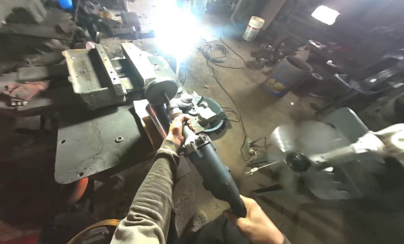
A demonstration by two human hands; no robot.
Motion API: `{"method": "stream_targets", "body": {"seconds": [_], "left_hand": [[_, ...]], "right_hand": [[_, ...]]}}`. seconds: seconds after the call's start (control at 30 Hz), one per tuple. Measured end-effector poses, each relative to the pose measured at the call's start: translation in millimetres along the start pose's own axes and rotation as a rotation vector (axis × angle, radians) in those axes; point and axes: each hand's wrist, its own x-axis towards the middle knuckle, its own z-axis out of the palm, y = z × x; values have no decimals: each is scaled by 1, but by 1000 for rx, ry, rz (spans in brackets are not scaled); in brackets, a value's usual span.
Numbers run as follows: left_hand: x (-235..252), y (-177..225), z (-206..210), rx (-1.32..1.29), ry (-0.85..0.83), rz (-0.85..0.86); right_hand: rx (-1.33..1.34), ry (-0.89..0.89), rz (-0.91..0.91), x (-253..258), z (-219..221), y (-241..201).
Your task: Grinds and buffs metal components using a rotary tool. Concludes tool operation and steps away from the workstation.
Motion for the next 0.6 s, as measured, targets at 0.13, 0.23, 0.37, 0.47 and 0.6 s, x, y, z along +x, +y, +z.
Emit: {"method": "stream_targets", "body": {"seconds": [0.13, 0.23, 0.37, 0.47, 0.6], "left_hand": [[-18, 7, -10, -24, 0, 40], [-32, 11, -18, -15, -13, 68], [-34, 13, -32, -94, 19, 80], [-40, 15, -34, -126, 63, 104], [-44, 16, -41, -156, 94, 100]], "right_hand": [[-108, 1, -16, -1, 6, -3], [-185, -5, -25, -3, 10, -11], [-233, -34, -16, -2, 14, -16], [-261, -58, -20, -2, 15, -19], [-290, -90, -18, -1, 16, -22]]}}
